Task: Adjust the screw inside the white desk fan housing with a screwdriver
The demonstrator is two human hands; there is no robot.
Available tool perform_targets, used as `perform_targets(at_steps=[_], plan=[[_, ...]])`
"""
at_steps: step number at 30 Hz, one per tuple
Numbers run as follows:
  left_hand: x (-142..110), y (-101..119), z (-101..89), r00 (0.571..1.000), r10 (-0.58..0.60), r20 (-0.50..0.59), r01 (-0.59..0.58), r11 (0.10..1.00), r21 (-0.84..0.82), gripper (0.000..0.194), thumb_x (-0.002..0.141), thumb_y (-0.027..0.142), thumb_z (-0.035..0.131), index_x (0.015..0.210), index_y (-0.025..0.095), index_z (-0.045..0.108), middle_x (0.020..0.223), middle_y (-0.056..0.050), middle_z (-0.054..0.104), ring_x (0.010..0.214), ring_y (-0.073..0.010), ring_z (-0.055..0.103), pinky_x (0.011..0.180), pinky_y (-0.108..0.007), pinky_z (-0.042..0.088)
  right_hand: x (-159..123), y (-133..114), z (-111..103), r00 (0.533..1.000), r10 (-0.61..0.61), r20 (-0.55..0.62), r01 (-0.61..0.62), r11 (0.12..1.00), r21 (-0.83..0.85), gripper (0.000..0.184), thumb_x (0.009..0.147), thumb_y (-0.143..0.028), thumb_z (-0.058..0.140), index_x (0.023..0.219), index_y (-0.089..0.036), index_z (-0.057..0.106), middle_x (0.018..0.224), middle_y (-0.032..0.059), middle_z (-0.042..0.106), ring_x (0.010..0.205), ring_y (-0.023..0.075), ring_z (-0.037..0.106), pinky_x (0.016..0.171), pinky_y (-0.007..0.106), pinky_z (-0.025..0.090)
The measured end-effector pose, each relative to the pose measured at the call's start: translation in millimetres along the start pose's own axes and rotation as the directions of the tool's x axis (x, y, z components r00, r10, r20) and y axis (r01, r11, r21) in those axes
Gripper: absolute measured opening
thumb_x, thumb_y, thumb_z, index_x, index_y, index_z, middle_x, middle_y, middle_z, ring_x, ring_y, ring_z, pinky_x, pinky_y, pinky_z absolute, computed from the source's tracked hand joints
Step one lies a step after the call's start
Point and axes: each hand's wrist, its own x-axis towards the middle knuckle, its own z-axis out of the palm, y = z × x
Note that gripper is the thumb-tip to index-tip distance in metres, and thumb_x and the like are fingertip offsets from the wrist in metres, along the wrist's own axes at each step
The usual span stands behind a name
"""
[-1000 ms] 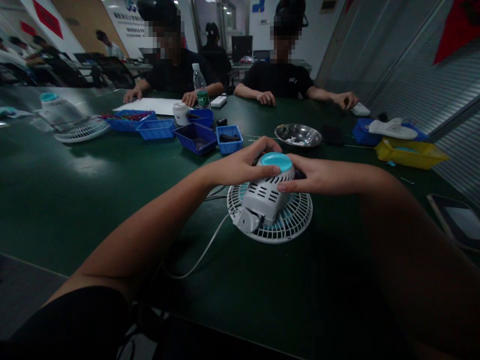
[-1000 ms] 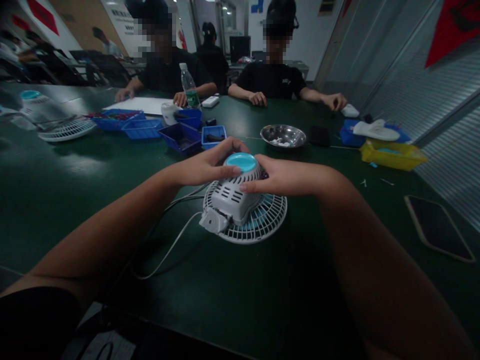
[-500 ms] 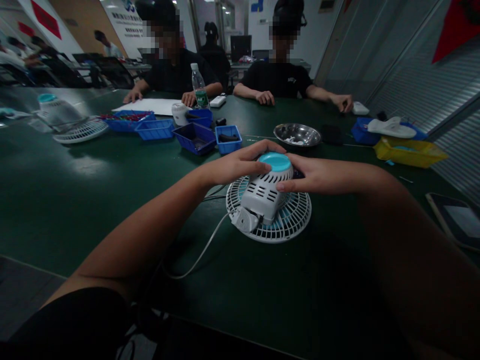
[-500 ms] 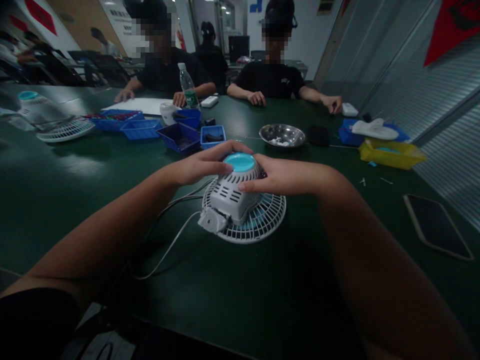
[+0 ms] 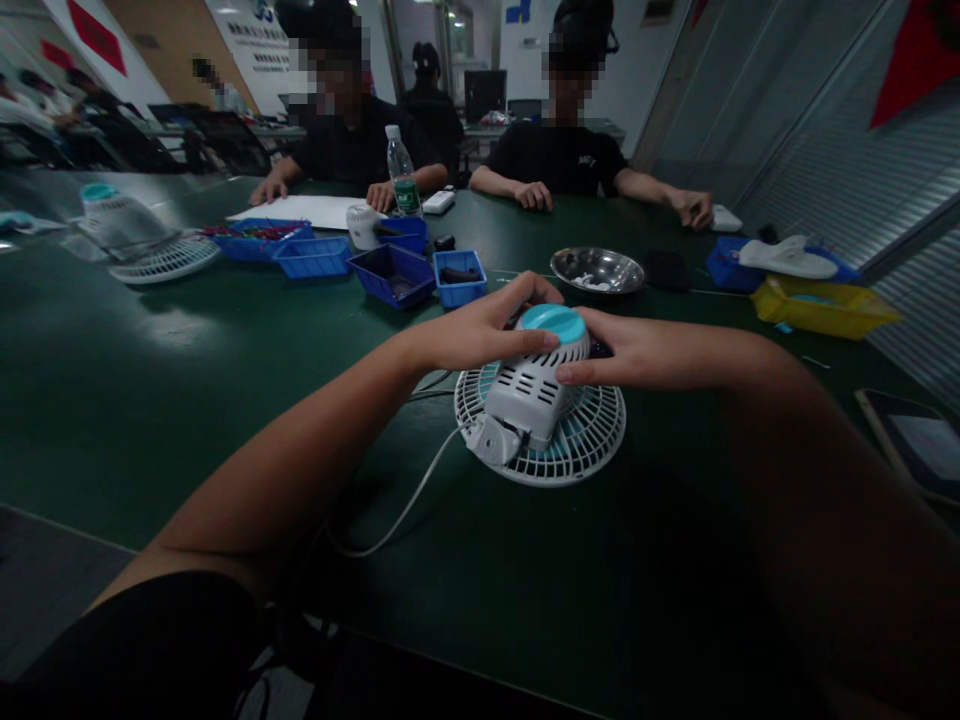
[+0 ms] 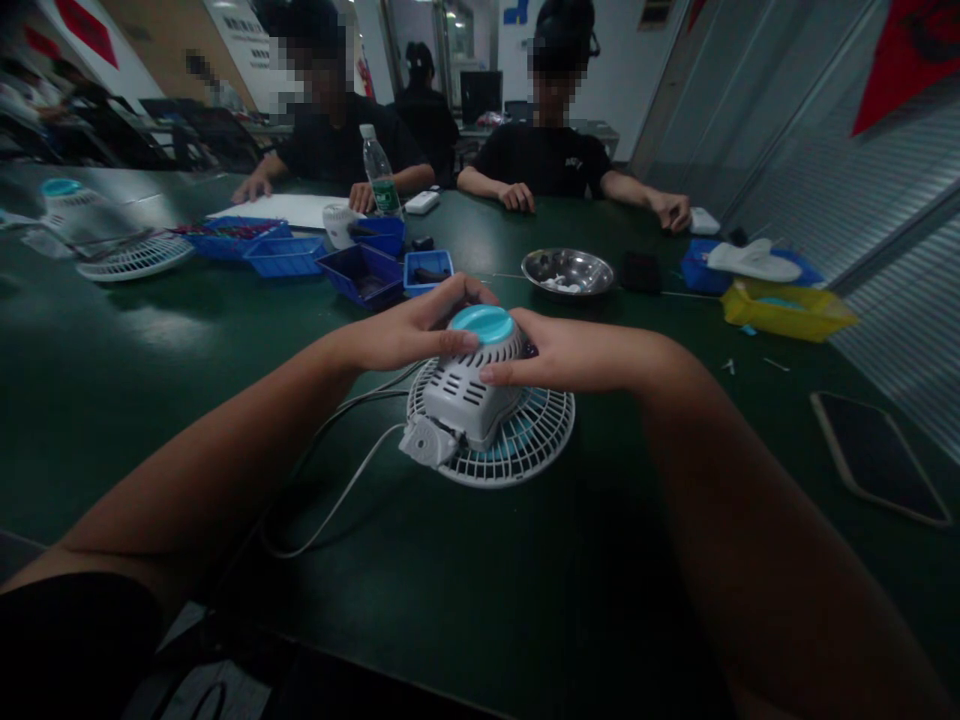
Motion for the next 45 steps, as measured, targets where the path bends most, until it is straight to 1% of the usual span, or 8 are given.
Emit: perform_targets(at_steps=[4, 7, 13, 21, 23, 28, 35, 45], plan=[[-1.7, 2.8, -2.8, 0.999, -0.006, 0.044, 0.007, 0.999, -0.032, 0.049, 0.089, 0.04, 0.061, 0.132, 0.02, 0.054, 0.13, -0.01, 0.062, 0.108, -0.0227, 0.061, 0.091, -0.034, 0.052, -0.4, -1.2, 0.3, 1.0, -0.004, 0.012, 0.004, 1.0, 0.028, 0.104, 0.074, -0.082, 0.069, 0.16, -0.031, 0.041, 0.155, 0.0051, 0.061, 0.139, 0.0361, 0.061, 0.124, 0.056, 0.047], [-3.0, 4.9, -4.0, 0.998, -0.013, 0.057, 0.015, 0.999, -0.045, 0.049, 0.088, 0.037, 0.061, 0.133, 0.02, 0.055, 0.128, -0.009, 0.063, 0.108, -0.023, 0.061, 0.092, -0.035, 0.052, -1.0, -1.4, -0.1, 1.0, 0.003, 0.019, -0.004, 0.999, 0.054, 0.11, 0.074, -0.081, 0.07, 0.165, -0.032, 0.034, 0.159, 0.0055, 0.058, 0.142, 0.0365, 0.059, 0.125, 0.057, 0.047], [-3.2, 4.3, -4.4, 0.998, -0.001, 0.068, 0.009, 0.993, -0.119, 0.048, 0.09, 0.046, 0.07, 0.127, 0.019, 0.055, 0.111, -0.007, 0.065, 0.098, -0.0212, 0.062, 0.081, -0.034, 0.052, -1.8, -3.0, -1.4, 1.0, 0.008, 0.01, -0.008, 1.0, 0.013, 0.093, 0.075, -0.077, 0.071, 0.151, -0.028, 0.051, 0.153, 0.0083, 0.063, 0.138, 0.039, 0.061, 0.121, 0.06, 0.049], [-1.7, 4.7, -1.5, 1.0, -0.015, 0.004, 0.015, 0.999, 0.051, 0.058, 0.09, 0.06, 0.071, 0.124, 0.017, 0.052, 0.112, -0.01, 0.064, 0.093, -0.0213, 0.062, 0.077, -0.033, 0.05, -1.2, 0.3, -1.6, 1.0, -0.03, 0.002, 0.03, 1.0, -0.006, 0.076, 0.079, -0.073, 0.069, 0.139, -0.029, 0.056, 0.142, 0.0085, 0.07, 0.129, 0.0374, 0.068, 0.113, 0.057, 0.056], [-1.5, 3.8, -1.0, 1.0, -0.025, 0.008, 0.024, 0.998, 0.058, 0.059, 0.09, 0.059, 0.069, 0.127, 0.017, 0.051, 0.115, -0.011, 0.064, 0.094, -0.0212, 0.062, 0.078, -0.033, 0.051, -1.1, 0.6, -1.3, 0.999, -0.036, -0.001, 0.036, 0.999, -0.005, 0.075, 0.079, -0.071, 0.07, 0.14, -0.028, 0.056, 0.141, 0.0086, 0.07, 0.127, 0.0373, 0.069, 0.112, 0.056, 0.057], [-2.6, 5.1, -1.6, 1.0, -0.005, 0.03, 0.004, 0.999, 0.037, 0.051, 0.091, 0.045, 0.063, 0.135, 0.02, 0.052, 0.131, -0.01, 0.062, 0.113, -0.0253, 0.062, 0.094, -0.036, 0.053, -1.7, -1.0, -0.6, 1.0, -0.031, -0.005, 0.031, 0.999, 0.011, 0.083, 0.078, -0.066, 0.072, 0.149, -0.028, 0.051, 0.151, 0.0078, 0.065, 0.135, 0.0373, 0.064, 0.119, 0.056, 0.052], [-3.2, 4.0, -2.4, 0.999, -0.02, 0.04, 0.021, 0.999, -0.026, 0.05, 0.091, 0.048, 0.067, 0.13, 0.02, 0.055, 0.121, -0.01, 0.065, 0.105, -0.0244, 0.064, 0.088, -0.036, 0.053, -0.7, -0.2, -0.3, 1.0, -0.023, 0.0, 0.023, 1.0, 0.02, 0.085, 0.078, -0.066, 0.073, 0.151, -0.029, 0.05, 0.153, 0.0068, 0.063, 0.137, 0.0367, 0.063, 0.12, 0.055, 0.051], [-1.8, 5.1, -0.9, 0.999, 0.004, 0.033, -0.003, 0.999, -0.035, 0.046, 0.092, 0.046, 0.067, 0.128, 0.02, 0.055, 0.123, -0.01, 0.065, 0.111, -0.025, 0.063, 0.092, -0.037, 0.054, -0.4, 1.5, -0.7, 1.0, -0.022, 0.012, 0.022, 1.0, 0.004, 0.086, 0.08, -0.072, 0.07, 0.151, -0.029, 0.049, 0.153, 0.0085, 0.062, 0.136, 0.0368, 0.064, 0.118, 0.057, 0.053]])
